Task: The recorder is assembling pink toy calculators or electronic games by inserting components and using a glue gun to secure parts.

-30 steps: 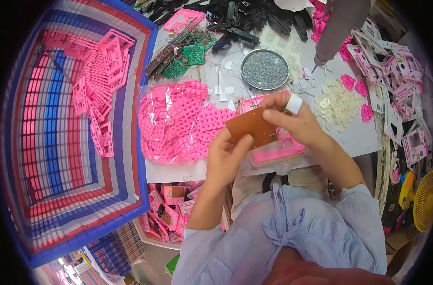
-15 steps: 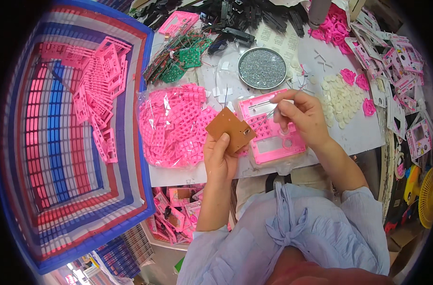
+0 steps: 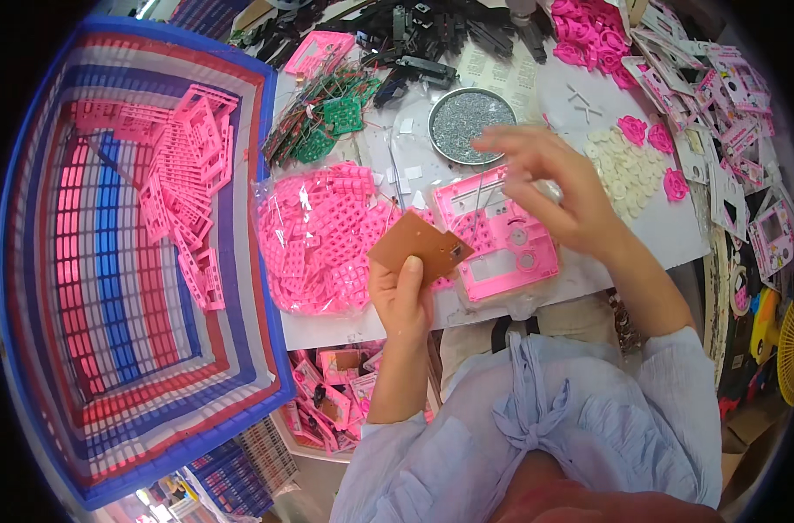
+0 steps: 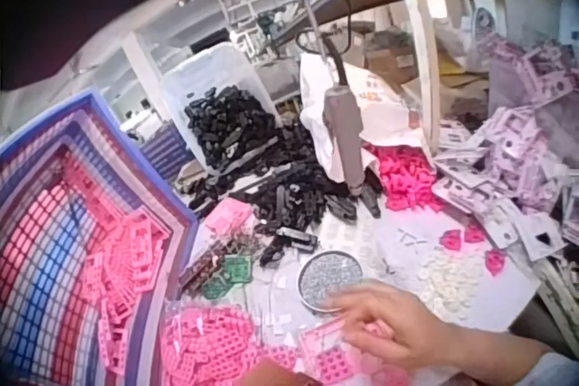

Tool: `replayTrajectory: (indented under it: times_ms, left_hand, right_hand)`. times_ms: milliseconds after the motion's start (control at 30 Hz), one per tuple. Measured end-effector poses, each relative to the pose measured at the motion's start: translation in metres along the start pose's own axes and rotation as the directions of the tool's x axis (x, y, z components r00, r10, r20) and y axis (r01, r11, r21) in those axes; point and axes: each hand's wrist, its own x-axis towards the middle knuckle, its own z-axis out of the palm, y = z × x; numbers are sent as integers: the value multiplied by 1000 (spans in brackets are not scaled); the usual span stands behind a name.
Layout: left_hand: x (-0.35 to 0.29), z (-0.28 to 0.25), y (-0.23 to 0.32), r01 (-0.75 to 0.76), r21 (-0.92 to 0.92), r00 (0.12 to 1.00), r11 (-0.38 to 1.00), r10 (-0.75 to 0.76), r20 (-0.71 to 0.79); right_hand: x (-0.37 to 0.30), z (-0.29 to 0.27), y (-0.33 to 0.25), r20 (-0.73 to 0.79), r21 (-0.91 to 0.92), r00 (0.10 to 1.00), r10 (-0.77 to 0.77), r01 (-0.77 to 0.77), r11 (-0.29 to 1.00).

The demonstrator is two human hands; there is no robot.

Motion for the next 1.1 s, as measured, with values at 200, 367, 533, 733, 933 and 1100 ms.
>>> replayTrajectory:
  times_ms: [200, 367, 533, 733, 933, 1100]
  left_hand:
    - [4, 9, 16, 48, -198, 994, 979, -26, 109]
    - [11, 19, 20, 130, -193, 987, 973, -107, 124]
    - [11, 16, 13, 101, -267, 968, 958, -33, 249]
    - [2, 7, 19, -10, -6, 992, 1000, 11, 128]
    - [-24, -7, 36, 80, 312, 940, 947, -176, 293]
    - [-25, -3, 45, -192, 544, 734, 817, -249, 632]
  right_hand:
    - [17, 0, 4, 536, 293, 658, 530, -733, 614]
    - [13, 8, 14, 593, 262, 574, 565, -801, 539]
    - [9, 35, 2, 622, 234, 554, 553, -806, 544]
    - [-35, -21, 10, 619, 732, 782, 78, -610, 304]
    - [-138, -121, -40, 640, 430, 478, 602, -872, 235]
    - [-191, -186, -46, -40, -457, 505, 862, -777, 433]
